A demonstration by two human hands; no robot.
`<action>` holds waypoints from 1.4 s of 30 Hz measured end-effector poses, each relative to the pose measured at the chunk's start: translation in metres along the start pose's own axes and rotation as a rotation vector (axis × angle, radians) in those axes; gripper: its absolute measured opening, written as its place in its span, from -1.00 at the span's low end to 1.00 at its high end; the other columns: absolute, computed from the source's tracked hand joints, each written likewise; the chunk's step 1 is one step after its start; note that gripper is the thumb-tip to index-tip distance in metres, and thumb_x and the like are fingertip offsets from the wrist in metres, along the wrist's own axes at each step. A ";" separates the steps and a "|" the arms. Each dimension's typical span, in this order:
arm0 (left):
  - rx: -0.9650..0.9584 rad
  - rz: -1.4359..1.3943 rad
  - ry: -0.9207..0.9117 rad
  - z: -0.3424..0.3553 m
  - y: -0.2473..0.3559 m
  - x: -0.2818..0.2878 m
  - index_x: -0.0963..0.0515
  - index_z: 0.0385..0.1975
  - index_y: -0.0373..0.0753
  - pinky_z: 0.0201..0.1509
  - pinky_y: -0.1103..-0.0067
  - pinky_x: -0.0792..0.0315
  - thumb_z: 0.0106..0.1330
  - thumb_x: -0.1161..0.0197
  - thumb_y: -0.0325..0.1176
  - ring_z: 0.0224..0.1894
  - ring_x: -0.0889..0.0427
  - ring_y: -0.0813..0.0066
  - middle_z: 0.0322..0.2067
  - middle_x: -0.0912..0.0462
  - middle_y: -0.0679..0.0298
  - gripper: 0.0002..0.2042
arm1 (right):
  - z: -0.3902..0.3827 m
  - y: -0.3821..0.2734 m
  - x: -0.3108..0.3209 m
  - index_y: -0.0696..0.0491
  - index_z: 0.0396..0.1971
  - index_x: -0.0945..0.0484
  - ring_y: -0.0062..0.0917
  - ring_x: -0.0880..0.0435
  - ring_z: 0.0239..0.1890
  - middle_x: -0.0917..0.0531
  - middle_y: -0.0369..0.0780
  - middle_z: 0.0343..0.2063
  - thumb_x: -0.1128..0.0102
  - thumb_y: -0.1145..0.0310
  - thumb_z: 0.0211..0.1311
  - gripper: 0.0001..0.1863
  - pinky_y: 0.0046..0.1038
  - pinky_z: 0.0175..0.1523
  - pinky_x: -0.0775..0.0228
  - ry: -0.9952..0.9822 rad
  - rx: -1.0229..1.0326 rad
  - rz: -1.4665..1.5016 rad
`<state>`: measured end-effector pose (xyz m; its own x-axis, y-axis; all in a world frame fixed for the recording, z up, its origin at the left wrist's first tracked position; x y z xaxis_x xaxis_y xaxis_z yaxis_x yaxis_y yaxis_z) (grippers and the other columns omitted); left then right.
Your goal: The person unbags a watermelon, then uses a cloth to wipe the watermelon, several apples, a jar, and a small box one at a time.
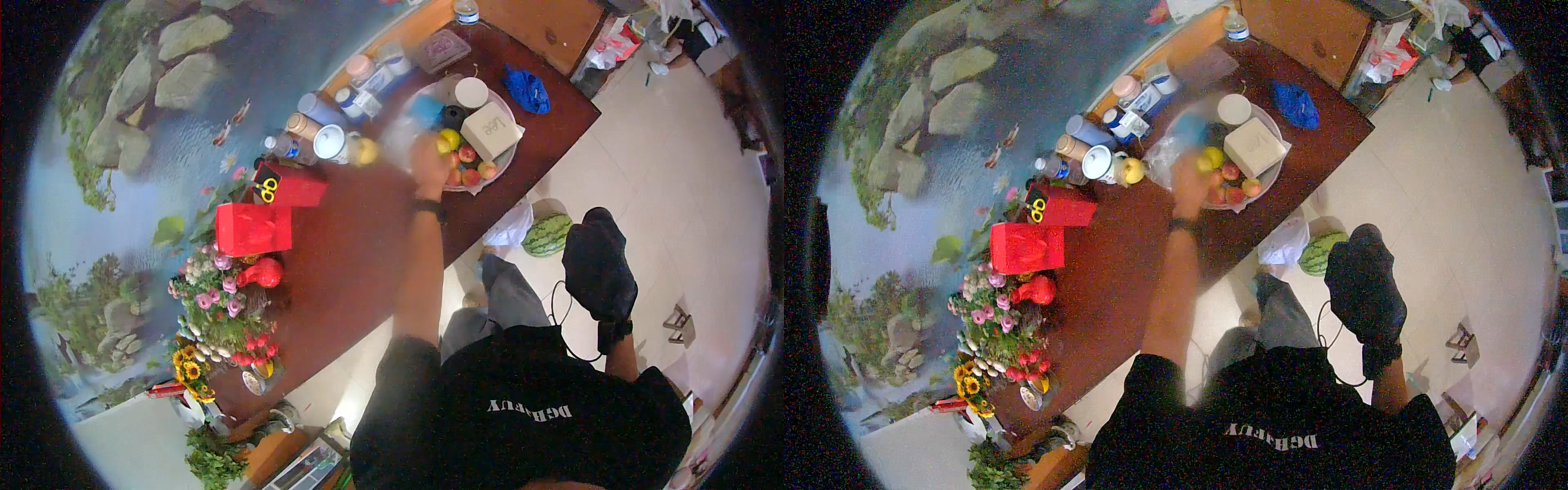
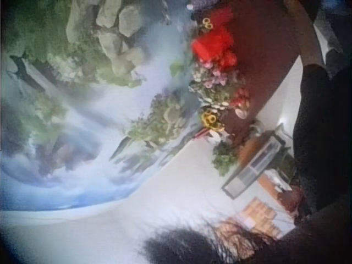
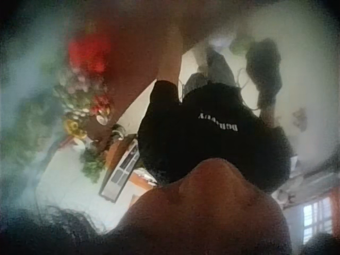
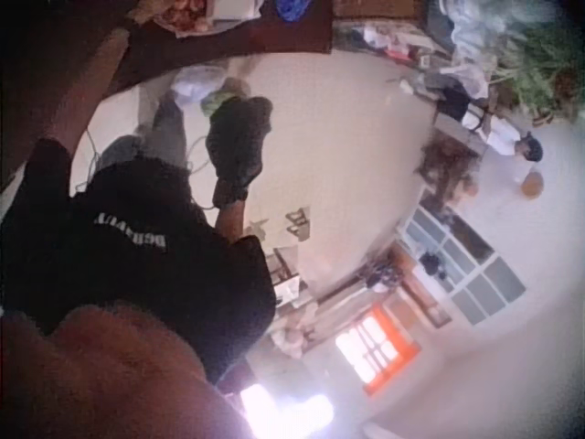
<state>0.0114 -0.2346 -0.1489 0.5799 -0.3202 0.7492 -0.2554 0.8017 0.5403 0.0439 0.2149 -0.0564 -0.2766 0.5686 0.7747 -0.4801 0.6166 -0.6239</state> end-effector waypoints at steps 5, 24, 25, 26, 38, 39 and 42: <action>0.057 -0.003 -0.194 0.006 -0.005 -0.003 -0.42 -0.20 -0.25 -0.05 0.26 -0.35 -0.20 -0.39 -0.42 -0.14 -0.47 0.02 -0.25 -0.51 0.08 -0.53 | 0.043 -0.008 -0.014 0.15 -0.08 -0.47 -0.34 -0.52 -0.09 -0.53 -0.15 -0.11 -0.06 0.35 0.12 -0.65 -0.35 0.01 -0.40 -0.037 0.019 0.085; 0.458 -1.282 -0.019 -0.088 0.186 0.187 -0.23 0.06 -0.38 0.11 0.51 -0.30 0.10 -0.09 -0.35 -0.01 -0.40 0.41 -0.05 -0.37 0.16 -0.51 | 0.119 -0.212 -0.104 0.16 -0.07 -0.43 -0.40 -0.50 -0.08 -0.50 -0.18 -0.10 -0.02 0.29 0.22 -0.66 -0.35 -0.01 -0.40 -0.275 -0.416 1.942; 0.451 -1.370 0.026 -0.098 0.176 0.186 -0.23 0.07 -0.38 0.14 0.48 -0.29 0.03 -0.25 -0.34 0.03 -0.39 0.37 -0.01 -0.37 0.13 -0.42 | 0.133 -0.243 -0.069 0.17 -0.05 -0.42 -0.38 -0.50 -0.09 -0.50 -0.17 -0.10 0.00 0.25 0.23 -0.63 -0.35 0.00 -0.39 0.026 0.002 1.302; 0.452 -1.381 0.025 -0.107 0.170 0.186 -0.23 0.07 -0.38 0.14 0.48 -0.29 0.03 -0.25 -0.34 0.03 -0.39 0.37 -0.01 -0.37 0.13 -0.42 | 0.129 -0.254 -0.057 0.18 -0.03 -0.40 -0.35 -0.49 -0.09 -0.50 -0.16 -0.10 0.03 0.23 0.22 -0.60 -0.36 0.03 -0.36 0.054 0.102 1.114; -0.358 -0.637 -0.122 -0.113 0.140 0.220 -0.25 0.09 -0.21 0.10 0.27 -0.35 -0.26 -0.58 -0.18 0.04 -0.43 0.02 0.05 -0.38 -0.12 -0.16 | 0.084 -0.265 -0.058 0.15 -0.01 -0.38 -0.33 -0.44 0.00 -0.45 -0.07 -0.08 0.06 0.21 0.12 -0.54 -0.43 0.15 -0.20 -0.003 -0.085 0.995; -0.341 -0.725 -0.142 -0.112 0.139 0.218 -0.24 0.10 -0.24 0.10 0.29 -0.36 -0.26 -0.58 -0.18 0.04 -0.43 0.06 0.06 -0.38 -0.10 -0.14 | 0.082 -0.262 -0.062 0.15 -0.02 -0.39 -0.33 -0.44 0.00 -0.46 -0.06 -0.08 0.05 0.22 0.11 -0.54 -0.43 0.14 -0.20 0.002 -0.123 1.116; -0.107 -1.038 -0.232 -0.125 0.134 0.214 -0.26 0.08 -0.29 0.10 0.38 -0.34 -0.14 -0.49 -0.30 0.04 -0.43 0.20 0.07 -0.37 -0.01 -0.27 | 0.082 -0.265 -0.073 0.14 -0.05 -0.43 -0.35 -0.45 0.02 -0.49 -0.08 -0.06 -0.04 0.23 0.08 -0.56 -0.41 0.16 -0.21 -0.025 -0.371 1.279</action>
<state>0.1978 -0.1330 0.0362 0.3101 -0.9507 0.0028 0.3545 0.1184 0.9275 0.1236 -0.0347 0.0606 -0.3771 0.8473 -0.3741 0.3795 -0.2271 -0.8969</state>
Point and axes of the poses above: each hand's wrist, its own z-axis towards the middle knuckle, its own x-axis out of the back of the hand, y = z × x, the point moved 2 cm from there along z, towards the middle knuckle
